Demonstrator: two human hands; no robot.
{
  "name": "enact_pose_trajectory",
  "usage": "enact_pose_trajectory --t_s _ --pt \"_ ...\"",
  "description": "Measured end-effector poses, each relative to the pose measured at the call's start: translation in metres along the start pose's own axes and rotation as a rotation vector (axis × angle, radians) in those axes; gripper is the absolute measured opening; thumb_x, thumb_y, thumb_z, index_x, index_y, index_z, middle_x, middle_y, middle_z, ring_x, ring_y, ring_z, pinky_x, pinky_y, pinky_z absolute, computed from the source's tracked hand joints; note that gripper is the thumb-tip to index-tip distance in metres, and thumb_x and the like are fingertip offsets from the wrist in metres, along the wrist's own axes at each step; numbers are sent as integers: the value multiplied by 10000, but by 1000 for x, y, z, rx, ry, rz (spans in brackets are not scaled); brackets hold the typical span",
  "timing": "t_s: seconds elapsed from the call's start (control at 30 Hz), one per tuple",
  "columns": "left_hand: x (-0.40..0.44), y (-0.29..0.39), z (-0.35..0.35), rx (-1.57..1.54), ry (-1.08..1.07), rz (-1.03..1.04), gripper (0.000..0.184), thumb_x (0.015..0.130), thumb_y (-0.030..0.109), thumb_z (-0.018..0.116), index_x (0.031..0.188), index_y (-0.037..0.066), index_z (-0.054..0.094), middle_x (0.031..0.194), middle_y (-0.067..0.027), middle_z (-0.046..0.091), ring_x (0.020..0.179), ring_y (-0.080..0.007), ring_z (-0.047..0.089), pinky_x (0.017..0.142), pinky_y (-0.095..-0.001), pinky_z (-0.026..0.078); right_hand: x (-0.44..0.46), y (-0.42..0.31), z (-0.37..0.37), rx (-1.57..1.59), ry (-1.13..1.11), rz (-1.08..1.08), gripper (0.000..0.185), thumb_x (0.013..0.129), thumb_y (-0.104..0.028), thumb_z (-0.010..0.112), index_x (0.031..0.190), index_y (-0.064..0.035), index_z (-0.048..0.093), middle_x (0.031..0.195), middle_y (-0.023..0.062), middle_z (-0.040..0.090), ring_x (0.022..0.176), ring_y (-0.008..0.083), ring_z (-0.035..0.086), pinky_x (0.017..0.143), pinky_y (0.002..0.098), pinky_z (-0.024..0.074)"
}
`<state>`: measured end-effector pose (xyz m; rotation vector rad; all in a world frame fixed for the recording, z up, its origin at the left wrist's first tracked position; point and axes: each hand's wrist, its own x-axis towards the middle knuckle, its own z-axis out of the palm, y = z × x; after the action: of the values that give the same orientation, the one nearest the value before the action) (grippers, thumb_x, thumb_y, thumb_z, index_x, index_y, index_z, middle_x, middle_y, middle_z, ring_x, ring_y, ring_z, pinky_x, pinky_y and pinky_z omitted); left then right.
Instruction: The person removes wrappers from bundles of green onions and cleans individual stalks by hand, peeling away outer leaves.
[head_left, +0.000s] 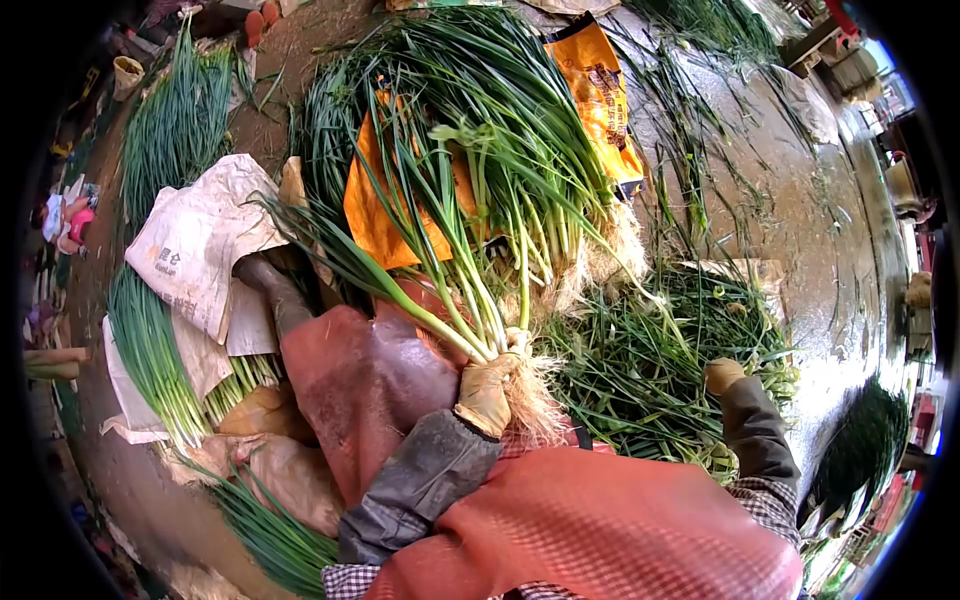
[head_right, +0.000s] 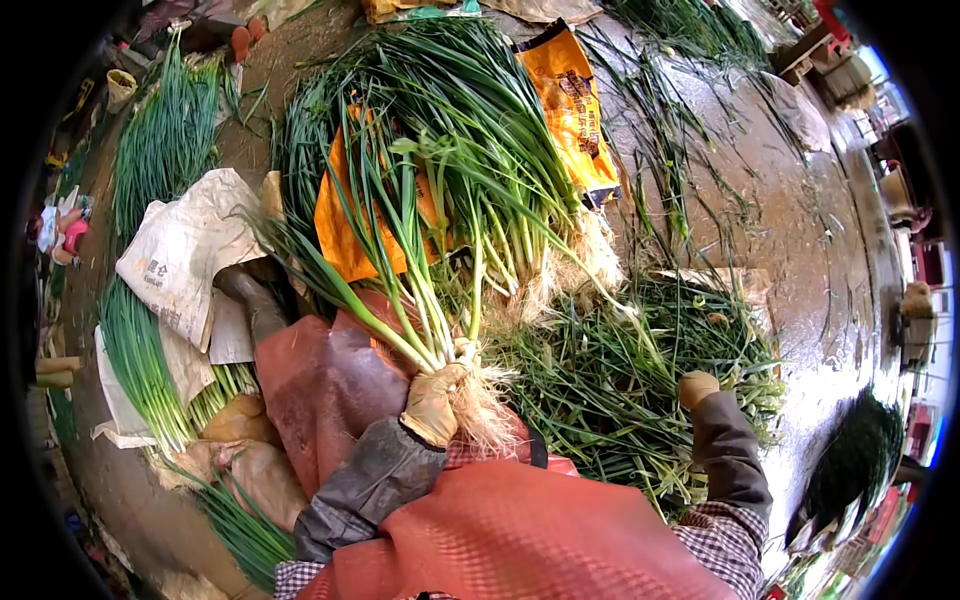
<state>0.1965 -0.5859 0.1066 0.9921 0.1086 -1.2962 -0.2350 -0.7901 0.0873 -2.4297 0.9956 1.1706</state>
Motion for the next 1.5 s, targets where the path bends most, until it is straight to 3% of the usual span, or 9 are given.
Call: enact_pose_trajectory --t_s 0.2,0.37,0.5,0.67,0.87,1.0,1.17,1.4,1.5 --pt "-3 -8 7 61 45 -7 493 753 -149 554 1225 -15 505 1106 -68 583 967 -154 573 846 -266 478 48 -234 -210 1087 116 -243 546 923 -476 474 1117 26 564 1025 168 609 880 224 590 743 362 514" --pt "-6 -8 1 136 103 -16 251 779 -65 593 1024 -9 605 903 -32 606 746 -125 576 672 -241 484 92 -287 -206 408 677 -462 305 907 -311 479 741 -78 587 643 153 583 569 332 575 543 417 479" --pt "-4 -18 1 65 50 58 325 767 -73 601 1088 -24 584 950 -27 600 775 -114 561 683 -238 471 55 -274 -189 696 669 -650 282 883 -264 570 702 -49 578 610 138 549 524 282 558 502 382 457" --pt "-7 0 -1 -125 -42 -149 381 810 -17 587 1186 -28 523 986 -48 607 782 -120 577 687 -229 485 15 -190 -130 1067 -407 -220 215 876 -261 590 847 -54 639 763 68 639 649 235 596 608 277 494" --pt "-3 17 -1 -537 -439 -504 444 869 89 589 1282 1 454 959 -56 634 685 -80 568 621 -205 501 139 -40 -19 508 666 401 486 795 -291 668 1228 -114 537 1138 120 563 923 265 620 800 364 501" --pt "-14 28 5 -119 -315 -267 435 708 -49 621 1135 -25 540 947 -65 611 817 -159 592 741 -244 515 211 -32 -23 745 189 302 274 861 -264 585 1085 -111 619 1022 131 598 920 269 587 789 366 456" --pt "-10 20 12 -107 -190 -241 368 701 -28 601 1068 -37 580 1096 -155 605 1017 -252 589 885 -393 502 209 -80 -26 595 650 -217 175 849 -117 536 1021 -92 554 963 97 555 846 283 539 728 365 469" --pt "-26 31 13 -278 -389 -186 353 679 -59 609 1019 37 601 1059 -102 621 962 -253 599 892 -435 509 217 -95 -27 389 263 -2 210 895 -232 532 978 -80 650 841 103 664 841 239 647 729 336 507" --pt "-21 29 3 -165 -356 -124 356 693 -21 603 1048 10 589 1129 -132 604 1054 -258 581 907 -405 501 172 -142 -105 1249 234 -169 289 963 -270 465 1022 -43 633 817 62 642 700 160 600 598 291 491"
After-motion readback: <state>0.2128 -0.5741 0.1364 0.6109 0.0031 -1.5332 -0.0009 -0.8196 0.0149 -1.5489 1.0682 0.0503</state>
